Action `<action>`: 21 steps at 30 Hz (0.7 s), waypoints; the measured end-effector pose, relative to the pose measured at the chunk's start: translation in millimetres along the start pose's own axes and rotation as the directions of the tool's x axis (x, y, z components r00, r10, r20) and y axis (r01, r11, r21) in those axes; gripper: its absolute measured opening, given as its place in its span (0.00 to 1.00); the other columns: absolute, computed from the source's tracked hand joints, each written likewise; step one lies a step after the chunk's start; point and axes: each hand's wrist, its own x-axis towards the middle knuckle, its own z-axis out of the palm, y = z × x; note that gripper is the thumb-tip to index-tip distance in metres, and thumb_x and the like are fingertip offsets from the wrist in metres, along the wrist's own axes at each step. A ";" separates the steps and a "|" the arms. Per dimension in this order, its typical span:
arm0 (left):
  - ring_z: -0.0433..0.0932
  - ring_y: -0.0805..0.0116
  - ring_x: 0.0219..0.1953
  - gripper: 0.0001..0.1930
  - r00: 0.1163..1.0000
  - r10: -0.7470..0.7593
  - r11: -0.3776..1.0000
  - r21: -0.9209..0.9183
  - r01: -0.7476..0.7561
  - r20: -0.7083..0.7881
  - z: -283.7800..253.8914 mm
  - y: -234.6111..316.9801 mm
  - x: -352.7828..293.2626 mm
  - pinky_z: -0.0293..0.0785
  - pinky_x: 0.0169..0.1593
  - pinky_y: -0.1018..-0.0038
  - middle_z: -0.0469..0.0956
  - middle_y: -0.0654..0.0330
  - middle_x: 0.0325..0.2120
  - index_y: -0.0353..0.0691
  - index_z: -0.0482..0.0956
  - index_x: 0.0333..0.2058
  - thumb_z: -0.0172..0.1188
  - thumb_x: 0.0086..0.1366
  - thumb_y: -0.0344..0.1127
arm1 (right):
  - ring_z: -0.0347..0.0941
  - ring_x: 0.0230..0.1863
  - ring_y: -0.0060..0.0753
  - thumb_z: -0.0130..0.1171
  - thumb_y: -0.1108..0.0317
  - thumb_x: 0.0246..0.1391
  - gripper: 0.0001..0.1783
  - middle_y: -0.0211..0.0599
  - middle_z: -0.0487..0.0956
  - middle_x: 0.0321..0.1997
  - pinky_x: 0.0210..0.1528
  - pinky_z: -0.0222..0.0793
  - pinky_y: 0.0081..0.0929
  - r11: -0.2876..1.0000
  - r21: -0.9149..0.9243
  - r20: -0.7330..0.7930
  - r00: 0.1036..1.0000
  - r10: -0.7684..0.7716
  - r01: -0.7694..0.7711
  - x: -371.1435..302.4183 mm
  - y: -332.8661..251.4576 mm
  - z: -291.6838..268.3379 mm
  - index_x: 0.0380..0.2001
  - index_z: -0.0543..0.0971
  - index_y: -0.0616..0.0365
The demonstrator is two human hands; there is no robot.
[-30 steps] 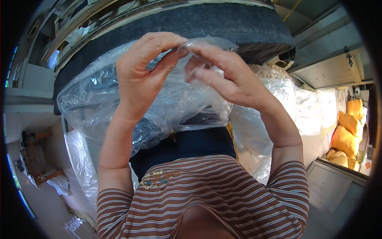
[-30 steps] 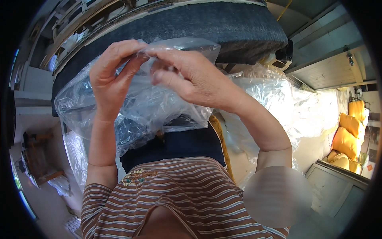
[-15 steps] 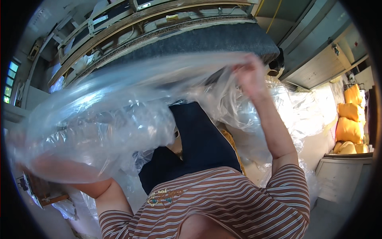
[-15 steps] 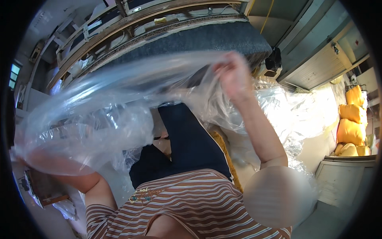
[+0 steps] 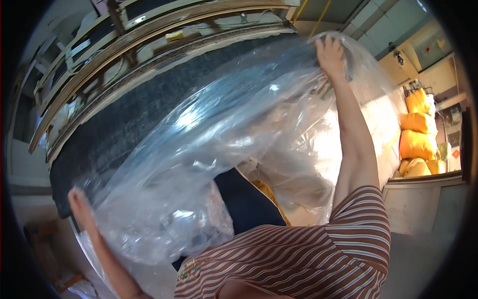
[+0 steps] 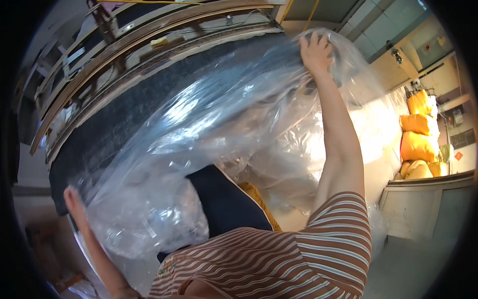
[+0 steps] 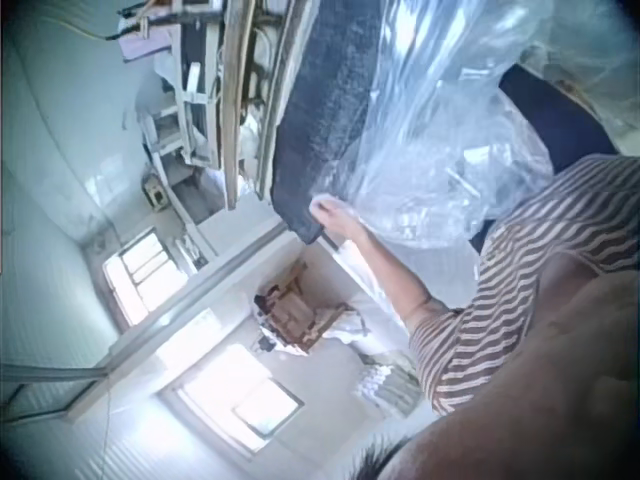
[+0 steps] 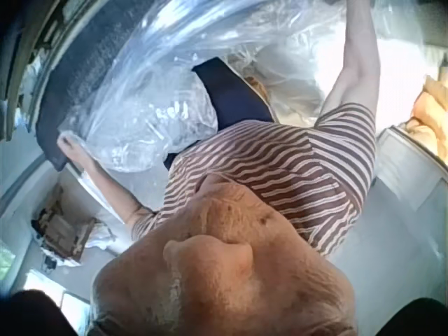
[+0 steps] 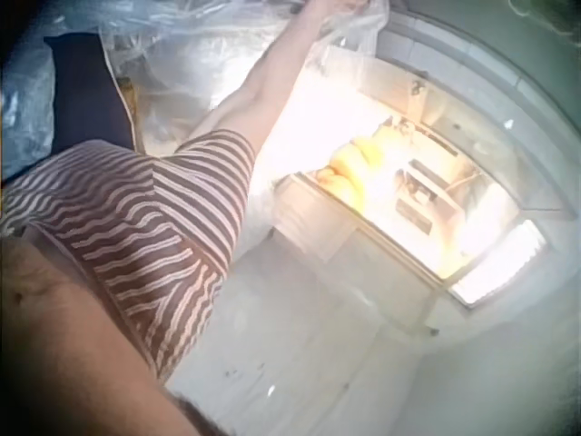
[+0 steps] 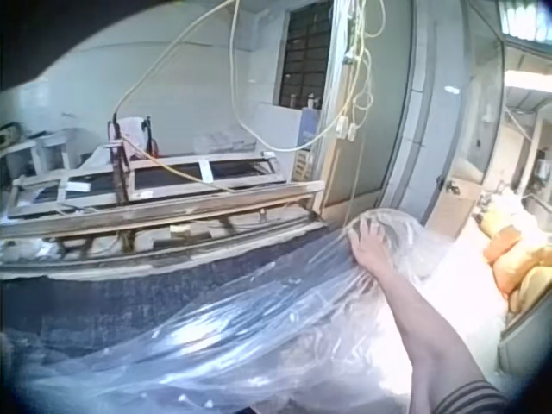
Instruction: The person wraps a large, dark-colored upholstered furniture piece with a clear plastic sheet. They repeatedly pull, smooth, and fold the plastic over the object's surface to ensure full coverage. The task involves handling the plastic sheet and the furniture piece by hand.
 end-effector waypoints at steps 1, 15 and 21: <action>0.72 0.63 0.45 0.15 0.997 0.057 0.998 0.035 -0.056 -0.044 -40.3 -68.2 8.6 0.64 0.52 0.71 0.74 0.53 0.41 0.34 0.70 0.47 0.46 0.69 0.39 | 0.59 0.63 0.50 0.40 0.48 0.62 0.31 0.48 0.63 0.62 0.60 0.58 0.48 0.997 -0.026 0.135 0.988 0.074 -0.071 -0.9 -11.3 15.5 0.59 0.63 0.60; 0.72 0.46 0.48 0.25 0.947 -0.162 0.721 0.623 0.305 -0.276 -101.1 -267.6 176.0 0.67 0.49 0.60 0.73 0.44 0.46 0.33 0.72 0.48 0.44 0.66 0.50 | 0.70 0.47 0.37 0.60 0.68 0.48 0.08 0.33 0.75 0.42 0.47 0.66 0.32 0.880 0.367 0.255 0.877 -0.406 0.301 33.7 26.1 28.5 0.34 0.79 0.53; 0.73 0.48 0.49 0.25 0.906 -0.222 0.753 0.527 0.394 -0.360 -87.0 -274.9 204.9 0.67 0.51 0.61 0.74 0.47 0.48 0.38 0.74 0.50 0.45 0.65 0.51 | 0.70 0.46 0.46 0.61 0.57 0.48 0.13 0.36 0.76 0.43 0.44 0.65 0.41 0.946 0.274 0.009 0.984 -0.180 0.171 38.4 -21.9 10.3 0.34 0.77 0.53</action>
